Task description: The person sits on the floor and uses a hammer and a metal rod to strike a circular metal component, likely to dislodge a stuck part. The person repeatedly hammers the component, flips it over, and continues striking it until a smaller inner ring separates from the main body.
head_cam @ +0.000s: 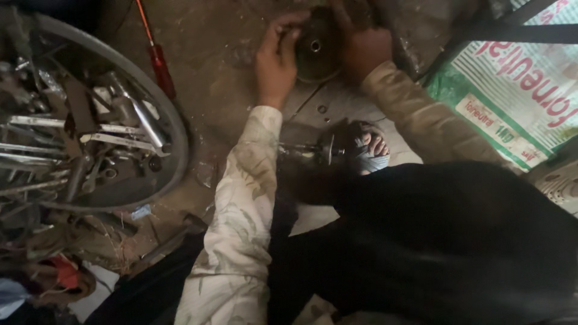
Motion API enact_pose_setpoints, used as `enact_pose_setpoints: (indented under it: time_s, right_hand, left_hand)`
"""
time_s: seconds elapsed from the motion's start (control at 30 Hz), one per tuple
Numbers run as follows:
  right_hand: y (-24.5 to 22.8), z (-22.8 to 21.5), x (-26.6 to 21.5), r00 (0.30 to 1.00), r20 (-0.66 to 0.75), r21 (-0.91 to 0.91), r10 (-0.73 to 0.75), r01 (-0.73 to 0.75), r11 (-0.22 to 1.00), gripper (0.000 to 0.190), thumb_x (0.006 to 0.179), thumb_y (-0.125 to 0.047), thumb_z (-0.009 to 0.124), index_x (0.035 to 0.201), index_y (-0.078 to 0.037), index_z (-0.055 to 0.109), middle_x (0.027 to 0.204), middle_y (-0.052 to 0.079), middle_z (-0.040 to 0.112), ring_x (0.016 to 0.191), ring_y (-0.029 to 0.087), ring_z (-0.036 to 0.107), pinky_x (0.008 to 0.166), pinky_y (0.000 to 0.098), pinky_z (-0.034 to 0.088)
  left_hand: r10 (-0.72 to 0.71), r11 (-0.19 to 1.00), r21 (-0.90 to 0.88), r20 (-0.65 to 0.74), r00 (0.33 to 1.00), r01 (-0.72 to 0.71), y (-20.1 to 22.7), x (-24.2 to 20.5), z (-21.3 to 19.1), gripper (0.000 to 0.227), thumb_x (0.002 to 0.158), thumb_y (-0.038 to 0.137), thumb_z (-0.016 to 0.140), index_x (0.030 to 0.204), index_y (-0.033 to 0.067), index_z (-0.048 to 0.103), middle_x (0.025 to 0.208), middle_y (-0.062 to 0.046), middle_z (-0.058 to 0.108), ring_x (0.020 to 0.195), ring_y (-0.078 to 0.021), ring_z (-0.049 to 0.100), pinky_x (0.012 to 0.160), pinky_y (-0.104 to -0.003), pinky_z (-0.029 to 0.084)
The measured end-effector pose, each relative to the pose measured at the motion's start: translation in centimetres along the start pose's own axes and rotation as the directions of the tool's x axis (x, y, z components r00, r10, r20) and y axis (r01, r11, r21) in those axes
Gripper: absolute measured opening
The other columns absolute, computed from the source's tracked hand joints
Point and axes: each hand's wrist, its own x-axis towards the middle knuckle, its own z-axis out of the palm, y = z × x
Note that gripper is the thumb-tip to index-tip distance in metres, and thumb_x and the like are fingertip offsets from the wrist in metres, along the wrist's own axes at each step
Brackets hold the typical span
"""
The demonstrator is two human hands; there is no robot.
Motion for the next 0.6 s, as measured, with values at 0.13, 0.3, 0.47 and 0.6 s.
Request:
enact_pose_setpoints:
  time_s: [0.13,0.3,0.47,0.6]
  right_hand:
    - [-0.3,-0.8,-0.1,1.0,-0.015,0.038,-0.012,0.012,0.999,0.07,0.101,-0.017,0.066,0.164,-0.024,0.036,0.086,0.016,0.071,0.061,0.036,0.067,0.05,0.0466,0.052]
    - [-1.0,-2.0,0.3,0.995,-0.098,0.075,-0.027,0.034,0.997,0.072,0.096,-0.016,0.066,0.163,-0.024,0.04,0.094,0.017,0.073,0.064,0.036,0.069,0.055,0.0474,0.054]
    - [-1.2,-2.4,0.4,0.994,-0.103,0.098,-0.022,0.032,0.995,0.067,0.101,-0.016,0.065,0.163,-0.022,0.041,0.096,0.017,0.073,0.066,0.037,0.069,0.054,0.0479,0.054]
    - [-1.0,-2.1,0.4,1.0,0.009,0.073,0.02,-0.021,0.997,0.068,0.098,-0.018,0.067,0.162,-0.02,0.043,0.085,0.019,0.071,0.063,0.038,0.069,0.054,0.0488,0.054]
  left_hand:
    - [-0.037,0.999,-0.016,0.066,0.997,0.038,-0.2,-0.4,0.0,0.021,0.11,0.002,0.052,0.126,0.006,0.065,0.13,-0.006,0.073,0.123,-0.017,0.07,0.108,-0.03,0.056]
    - [-0.045,0.998,-0.048,0.05,0.998,0.047,-0.2,-0.1,0.6,0.019,0.109,0.003,0.055,0.124,0.0046,0.066,0.127,-0.006,0.075,0.121,-0.0181,0.071,0.105,-0.031,0.056]
    - [-0.005,0.997,0.077,0.039,0.999,0.002,1.3,0.2,0.6,0.015,0.109,0.005,0.056,0.12,0.0088,0.066,0.128,-0.004,0.075,0.121,-0.0188,0.074,0.104,-0.031,0.059]
    - [-0.022,0.991,0.13,0.044,0.999,0.016,2.1,0.3,0.5,0.012,0.109,0.006,0.056,0.117,0.01,0.064,0.127,-0.002,0.076,0.12,-0.019,0.075,0.101,-0.03,0.06]
